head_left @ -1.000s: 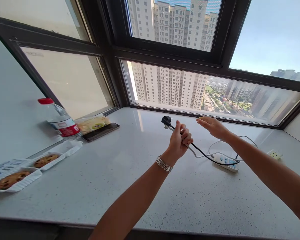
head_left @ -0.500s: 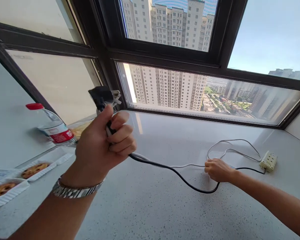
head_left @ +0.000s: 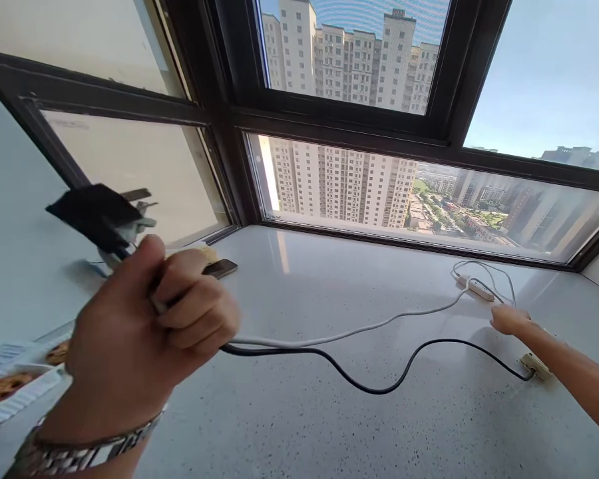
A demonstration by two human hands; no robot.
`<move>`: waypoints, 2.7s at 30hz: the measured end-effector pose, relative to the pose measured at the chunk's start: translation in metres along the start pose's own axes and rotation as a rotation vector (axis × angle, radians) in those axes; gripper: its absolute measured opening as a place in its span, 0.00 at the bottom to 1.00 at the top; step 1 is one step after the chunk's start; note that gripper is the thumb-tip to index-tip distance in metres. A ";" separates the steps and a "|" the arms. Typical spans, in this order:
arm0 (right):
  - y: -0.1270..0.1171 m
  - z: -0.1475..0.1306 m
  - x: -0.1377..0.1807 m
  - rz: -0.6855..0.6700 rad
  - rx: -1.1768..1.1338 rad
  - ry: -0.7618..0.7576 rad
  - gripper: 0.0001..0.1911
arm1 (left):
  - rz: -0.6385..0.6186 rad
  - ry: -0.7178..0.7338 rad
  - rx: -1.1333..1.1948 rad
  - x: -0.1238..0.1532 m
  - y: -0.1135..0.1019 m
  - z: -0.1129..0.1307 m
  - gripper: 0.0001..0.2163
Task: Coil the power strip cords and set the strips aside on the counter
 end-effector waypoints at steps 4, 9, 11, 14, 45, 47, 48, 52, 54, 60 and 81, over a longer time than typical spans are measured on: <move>-0.024 -0.065 0.028 0.253 -0.271 -0.262 0.20 | -0.127 -0.039 0.023 -0.033 0.027 -0.035 0.25; 0.002 -0.180 0.082 0.292 -0.439 -0.702 0.22 | -0.101 -0.134 0.077 -0.050 0.026 -0.058 0.24; 0.026 -0.186 0.086 0.327 -0.398 -0.695 0.22 | -0.069 -0.146 0.041 -0.048 0.020 -0.058 0.23; 0.056 -0.166 0.074 0.383 -0.439 -0.682 0.14 | -0.003 -0.150 -0.061 -0.045 0.007 -0.057 0.24; 0.047 -0.110 0.027 0.359 -0.432 -0.330 0.28 | 0.301 -0.042 0.025 -0.095 -0.056 -0.018 0.21; 0.063 -0.084 0.028 0.320 -0.350 -0.251 0.28 | 0.272 -0.096 0.054 -0.109 -0.062 -0.049 0.21; 0.071 -0.069 0.029 0.305 -0.323 -0.198 0.27 | 0.245 -0.138 0.060 -0.116 -0.061 -0.067 0.21; 0.086 -0.011 0.037 0.264 -0.288 0.131 0.22 | 0.246 -0.312 0.090 -0.135 -0.048 -0.134 0.21; 0.080 -0.008 0.045 0.288 -0.281 0.228 0.14 | 0.266 -0.364 0.113 -0.139 -0.037 -0.158 0.20; 0.033 -0.147 0.071 0.505 -0.325 -0.410 0.43 | 0.229 -0.257 0.207 -0.135 -0.021 -0.173 0.19; 0.048 -0.135 0.057 -0.123 -1.341 -0.653 0.21 | 0.538 -0.171 0.347 -0.072 -0.110 -0.111 0.21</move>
Point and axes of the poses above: each hand's wrist, its own x-axis away from the middle knuckle, its own y-axis out of the palm, z = x × y, the point moved 5 cm from there along -x, towards the middle knuckle, and after that the axes turned 12 degrees about -y, right-handed, at the moved point
